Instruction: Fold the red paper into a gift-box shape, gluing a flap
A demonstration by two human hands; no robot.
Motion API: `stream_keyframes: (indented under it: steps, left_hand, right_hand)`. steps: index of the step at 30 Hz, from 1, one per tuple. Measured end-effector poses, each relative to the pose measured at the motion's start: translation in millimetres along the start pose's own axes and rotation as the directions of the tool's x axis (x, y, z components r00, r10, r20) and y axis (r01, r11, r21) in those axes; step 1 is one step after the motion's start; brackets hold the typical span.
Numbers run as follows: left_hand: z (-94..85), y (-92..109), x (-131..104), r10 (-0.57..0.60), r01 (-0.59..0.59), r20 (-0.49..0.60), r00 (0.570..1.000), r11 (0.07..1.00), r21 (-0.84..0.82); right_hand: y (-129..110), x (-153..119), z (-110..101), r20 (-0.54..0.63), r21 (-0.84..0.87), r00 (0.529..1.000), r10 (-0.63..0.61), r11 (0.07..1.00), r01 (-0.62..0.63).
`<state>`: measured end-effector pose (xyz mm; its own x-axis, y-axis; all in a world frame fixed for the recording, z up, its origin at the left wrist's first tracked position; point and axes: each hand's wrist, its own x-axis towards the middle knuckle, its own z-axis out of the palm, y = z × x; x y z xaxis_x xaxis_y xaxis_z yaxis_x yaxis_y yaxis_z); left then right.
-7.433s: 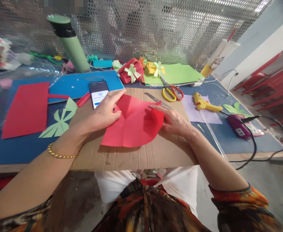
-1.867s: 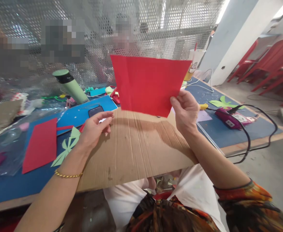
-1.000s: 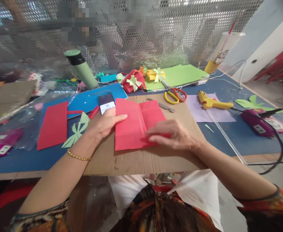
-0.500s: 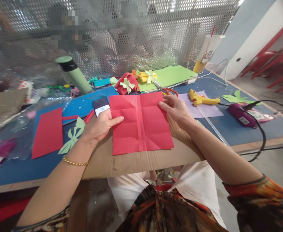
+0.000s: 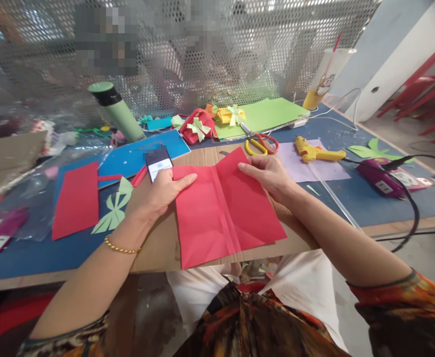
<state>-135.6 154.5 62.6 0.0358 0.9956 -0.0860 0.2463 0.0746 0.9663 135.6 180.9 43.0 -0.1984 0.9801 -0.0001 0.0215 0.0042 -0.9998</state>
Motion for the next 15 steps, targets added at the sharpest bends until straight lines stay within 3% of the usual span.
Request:
stream_keyframes:
  steps: [4, 8, 15]
  left_hand:
    - [9.2, 19.7, -10.6, 0.033, 0.001, -0.117, 0.993, 0.959, 0.283]
    - [18.5, 37.7, -17.4, 0.011, 0.1, -0.217, 0.976, 0.865, 0.492]
    - [27.9, 48.3, -18.9, -0.038, 0.125, -0.211, 0.977, 0.899, 0.419]
  right_hand:
    - [-3.8, -3.8, 1.0, 0.014, -0.131, 0.997, -0.073, 0.989, 0.074]
    - [-6.3, -6.6, 0.9, 0.037, -0.187, 0.997, -0.07, 0.98, 0.075]
    - [-4.6, -6.9, 0.6, 0.115, -0.087, 0.992, 0.047, 0.996, -0.037]
